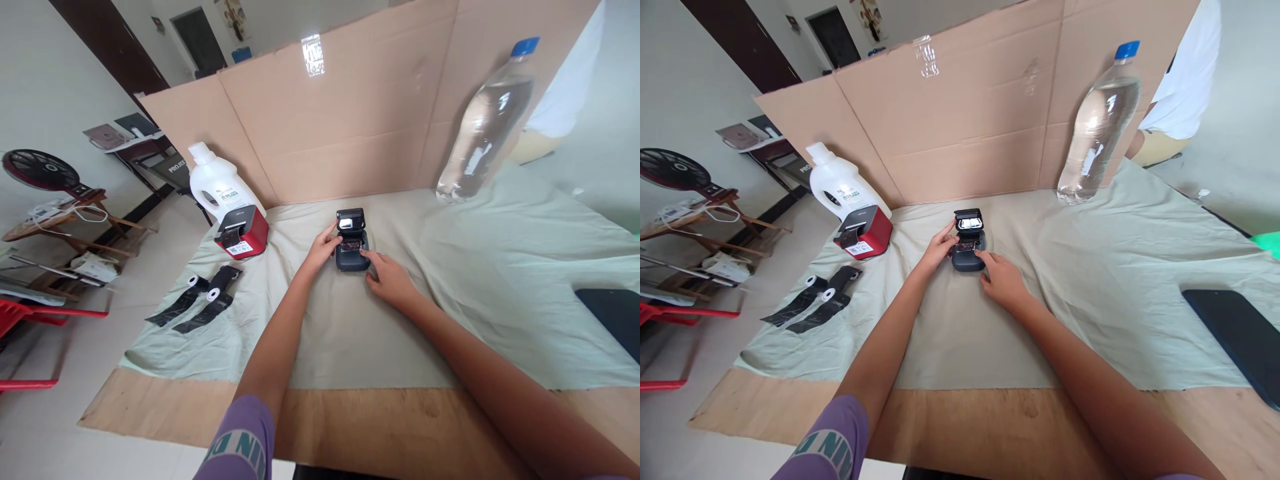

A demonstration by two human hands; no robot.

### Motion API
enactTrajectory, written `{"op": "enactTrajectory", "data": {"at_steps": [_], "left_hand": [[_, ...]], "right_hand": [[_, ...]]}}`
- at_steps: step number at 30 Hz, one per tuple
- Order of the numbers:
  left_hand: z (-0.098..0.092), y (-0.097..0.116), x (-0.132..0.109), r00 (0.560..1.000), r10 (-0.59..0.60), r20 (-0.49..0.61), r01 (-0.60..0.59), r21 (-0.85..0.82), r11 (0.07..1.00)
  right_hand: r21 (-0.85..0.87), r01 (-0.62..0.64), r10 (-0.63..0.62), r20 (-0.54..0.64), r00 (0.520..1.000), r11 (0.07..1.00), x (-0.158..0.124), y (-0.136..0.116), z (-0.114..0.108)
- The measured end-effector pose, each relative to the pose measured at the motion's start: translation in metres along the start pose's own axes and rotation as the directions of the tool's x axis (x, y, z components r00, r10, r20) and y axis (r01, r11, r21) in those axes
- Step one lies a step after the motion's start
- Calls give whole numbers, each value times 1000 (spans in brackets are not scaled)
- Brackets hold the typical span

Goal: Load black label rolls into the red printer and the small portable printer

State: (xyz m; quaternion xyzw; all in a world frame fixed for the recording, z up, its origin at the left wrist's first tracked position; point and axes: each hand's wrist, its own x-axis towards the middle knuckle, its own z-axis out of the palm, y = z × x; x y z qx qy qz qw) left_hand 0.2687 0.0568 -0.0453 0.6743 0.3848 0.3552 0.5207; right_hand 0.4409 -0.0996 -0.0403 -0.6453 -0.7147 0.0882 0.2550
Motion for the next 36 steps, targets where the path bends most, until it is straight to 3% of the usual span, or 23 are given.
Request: {"op": "enactTrajectory", "data": {"at_steps": [5,10,22,26,32,34,36], "left_hand": [[5,2,-1,997,5,-74,3,110,994],[9,6,-1,999,-35,3,35,86,996],[5,9,-6,994,15,-111,15,263,965],[2,16,-12,995,31,-90,0,326,945],[-2,52,-16,965,240,-106,-131,597,791],[1,66,-8,976,218,-17,-153,664,732],[6,76,4,990,110,85,-137,739,660]], "right_hand": [[-24,-3,3,-8,1000,1000,-1,-1,0],[-51,8,-8,-13,1000,999,-1,0,1],[-175,115,-121,-24,992,978,-5,-3,7],[-152,96,-101,-28,994,984,-6,-3,7],[-144,61,-64,-12,998,988,-4,-3,5],[-138,56,-58,-4,998,989,-2,-3,5],[-127,54,-56,-8,998,990,-1,-2,5]]}}
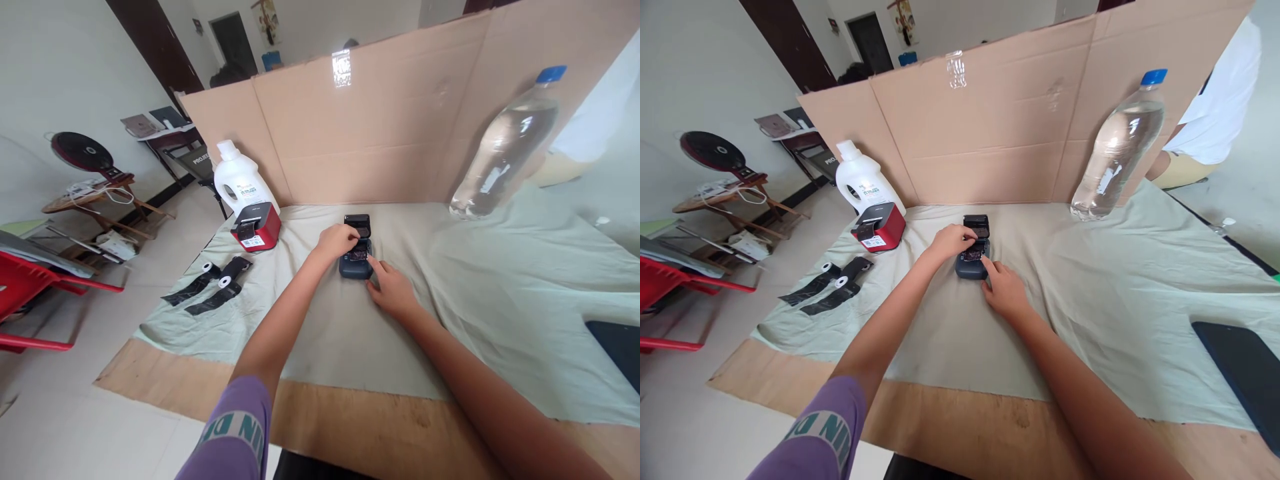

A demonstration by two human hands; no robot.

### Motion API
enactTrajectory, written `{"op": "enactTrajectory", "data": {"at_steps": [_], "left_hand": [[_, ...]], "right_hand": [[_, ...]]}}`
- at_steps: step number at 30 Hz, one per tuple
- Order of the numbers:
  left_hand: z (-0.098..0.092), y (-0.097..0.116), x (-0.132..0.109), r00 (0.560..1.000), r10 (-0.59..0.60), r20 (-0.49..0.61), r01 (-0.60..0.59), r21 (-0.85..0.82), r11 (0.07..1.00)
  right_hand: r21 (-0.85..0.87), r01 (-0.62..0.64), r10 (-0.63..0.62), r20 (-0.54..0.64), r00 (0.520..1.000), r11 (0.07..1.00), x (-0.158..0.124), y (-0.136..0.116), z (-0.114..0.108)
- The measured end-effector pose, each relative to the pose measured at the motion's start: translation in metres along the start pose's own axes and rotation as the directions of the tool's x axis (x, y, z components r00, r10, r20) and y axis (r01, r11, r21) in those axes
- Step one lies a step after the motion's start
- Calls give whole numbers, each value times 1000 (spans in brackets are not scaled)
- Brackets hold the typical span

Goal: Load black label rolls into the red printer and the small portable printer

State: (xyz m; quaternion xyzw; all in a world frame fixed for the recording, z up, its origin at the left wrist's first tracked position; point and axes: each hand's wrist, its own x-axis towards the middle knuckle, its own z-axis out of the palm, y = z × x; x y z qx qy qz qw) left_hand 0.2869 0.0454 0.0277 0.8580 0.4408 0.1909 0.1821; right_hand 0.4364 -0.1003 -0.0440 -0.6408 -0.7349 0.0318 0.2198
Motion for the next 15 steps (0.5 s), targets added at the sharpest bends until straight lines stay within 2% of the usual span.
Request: {"op": "enactTrajectory", "data": {"at_steps": [3,7,10,13,15], "left_hand": [[5,11,21,990,-19,143,2,121,993],[17,23,33,979,-40,199,4,180,984],[13,25,32,970,-30,242,-18,194,981],[-4,17,25,981,17,192,-51,171,984],[-17,5,12,998,52,47,-56,89,994]], "right_hand": [[14,1,-1,-14,1000,1000,1,1,1],[27,2,-2,-3,1000,1000,1,1,1],[32,7,-7,6,1000,999,1,1,1],[32,9,-9,-5,1000,999,1,1,0],[38,7,-7,-12,1000,999,0,1,-2]]}}
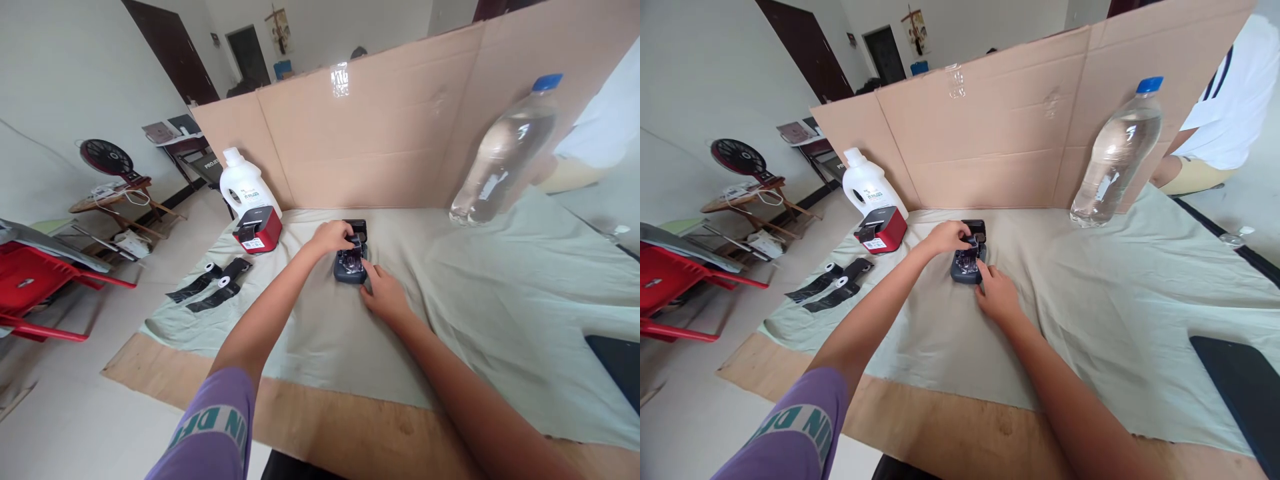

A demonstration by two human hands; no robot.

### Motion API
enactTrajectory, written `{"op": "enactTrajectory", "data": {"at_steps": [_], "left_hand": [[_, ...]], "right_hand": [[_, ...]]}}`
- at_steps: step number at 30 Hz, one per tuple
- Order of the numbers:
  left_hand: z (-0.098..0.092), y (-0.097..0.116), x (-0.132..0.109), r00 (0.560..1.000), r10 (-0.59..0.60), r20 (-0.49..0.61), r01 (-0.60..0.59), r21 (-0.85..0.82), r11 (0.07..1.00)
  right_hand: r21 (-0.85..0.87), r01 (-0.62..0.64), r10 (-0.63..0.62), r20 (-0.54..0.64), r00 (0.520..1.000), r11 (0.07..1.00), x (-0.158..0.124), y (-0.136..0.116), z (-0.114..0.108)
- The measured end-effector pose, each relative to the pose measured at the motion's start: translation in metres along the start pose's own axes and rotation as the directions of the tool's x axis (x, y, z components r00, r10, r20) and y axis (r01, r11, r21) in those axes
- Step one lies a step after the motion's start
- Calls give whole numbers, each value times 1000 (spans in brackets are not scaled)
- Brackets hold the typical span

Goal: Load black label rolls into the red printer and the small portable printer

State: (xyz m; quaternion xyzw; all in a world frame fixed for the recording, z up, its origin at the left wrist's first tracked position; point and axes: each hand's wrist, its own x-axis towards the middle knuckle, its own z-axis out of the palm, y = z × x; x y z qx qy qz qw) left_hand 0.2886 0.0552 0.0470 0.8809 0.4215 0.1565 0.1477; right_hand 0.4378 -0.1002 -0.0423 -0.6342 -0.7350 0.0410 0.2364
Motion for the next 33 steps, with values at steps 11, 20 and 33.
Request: {"op": "enactTrajectory", "data": {"at_steps": [11,20,33], "left_hand": [[-12,-99,-161,679,-527,-511,344,-413,843],[-12,-123,-190,600,-571,-561,682,-15,731],[-26,-114,-201,597,-602,-530,733,56,678]], "right_hand": [[67,-6,6,1,1000,998,0,2,0],[57,-27,25,30,999,998,1,3,-2],[-29,-41,41,24,999,999,2,3,-1]]}}
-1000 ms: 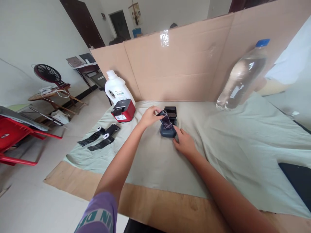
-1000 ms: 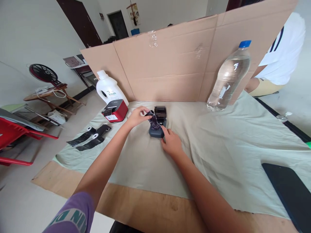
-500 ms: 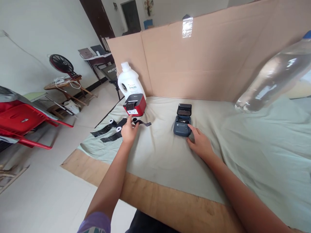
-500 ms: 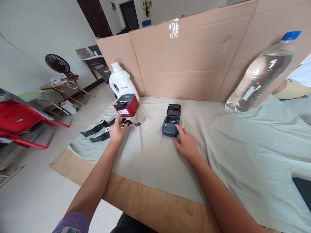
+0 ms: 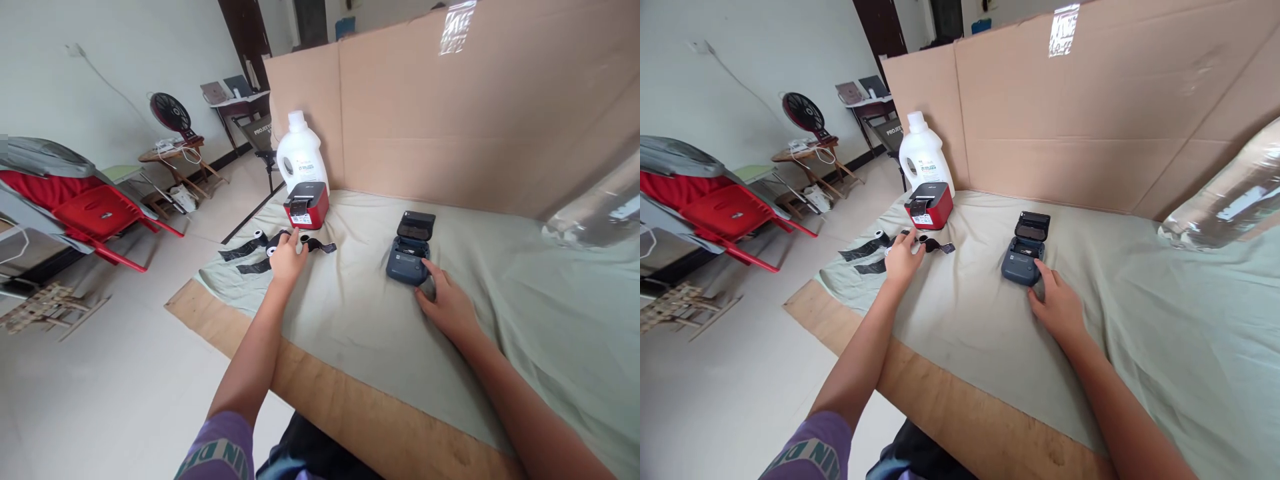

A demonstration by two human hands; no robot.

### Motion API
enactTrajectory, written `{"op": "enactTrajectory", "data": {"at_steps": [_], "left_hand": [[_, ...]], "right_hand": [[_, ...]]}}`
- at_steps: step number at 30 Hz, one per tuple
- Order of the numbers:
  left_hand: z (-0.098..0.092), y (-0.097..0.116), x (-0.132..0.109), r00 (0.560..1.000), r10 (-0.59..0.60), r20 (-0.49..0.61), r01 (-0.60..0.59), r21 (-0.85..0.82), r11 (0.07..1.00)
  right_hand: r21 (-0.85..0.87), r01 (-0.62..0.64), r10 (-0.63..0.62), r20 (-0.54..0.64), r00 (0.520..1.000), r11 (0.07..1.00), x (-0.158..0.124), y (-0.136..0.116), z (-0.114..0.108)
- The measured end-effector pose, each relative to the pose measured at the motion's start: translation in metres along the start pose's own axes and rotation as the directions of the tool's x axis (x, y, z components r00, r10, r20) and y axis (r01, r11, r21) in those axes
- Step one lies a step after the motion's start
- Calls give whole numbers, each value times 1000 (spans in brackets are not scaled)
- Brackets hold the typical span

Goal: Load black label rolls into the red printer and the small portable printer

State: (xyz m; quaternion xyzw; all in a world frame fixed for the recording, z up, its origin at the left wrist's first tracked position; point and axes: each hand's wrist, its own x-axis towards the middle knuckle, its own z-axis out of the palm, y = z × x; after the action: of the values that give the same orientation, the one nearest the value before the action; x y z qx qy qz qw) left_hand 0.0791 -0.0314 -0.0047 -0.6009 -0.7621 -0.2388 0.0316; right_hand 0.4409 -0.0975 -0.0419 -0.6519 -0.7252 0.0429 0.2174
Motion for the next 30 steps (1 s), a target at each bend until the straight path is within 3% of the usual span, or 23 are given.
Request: {"op": "enactTrajectory", "data": {"at_steps": [5,7,10,12,20,25,30], "left_hand": [[-27,-33,13,971,-191,-142,185,-53,981],[-35,-49,18,966,-249,-70,245,-65,967],[-41,-62,19,962,-206,181,210,-3,978],[-42,-62,18,946,-191,262,177,79,981],[-44,-60,17,954,-194,230,177,91,980],[-44,-59,17,924,-234,303,202,133,970],[-42,-55,17,923,-250,294,208,165,964]], "right_hand": [[-18,-2,3,9,1000,1000,0,0,-1],[-27,-6,6,7,1000,1000,0,-1,-2],[-33,-17,18,18,1000,999,0,-2,-2],[-36,-22,23,21,1000,999,0,-2,-2],[-6,-21,21,10,1000,1000,0,-2,-2],[-11,-19,19,8,1000,1000,0,-3,-3],[-9,-18,18,9,1000,1000,0,-3,-3]]}}
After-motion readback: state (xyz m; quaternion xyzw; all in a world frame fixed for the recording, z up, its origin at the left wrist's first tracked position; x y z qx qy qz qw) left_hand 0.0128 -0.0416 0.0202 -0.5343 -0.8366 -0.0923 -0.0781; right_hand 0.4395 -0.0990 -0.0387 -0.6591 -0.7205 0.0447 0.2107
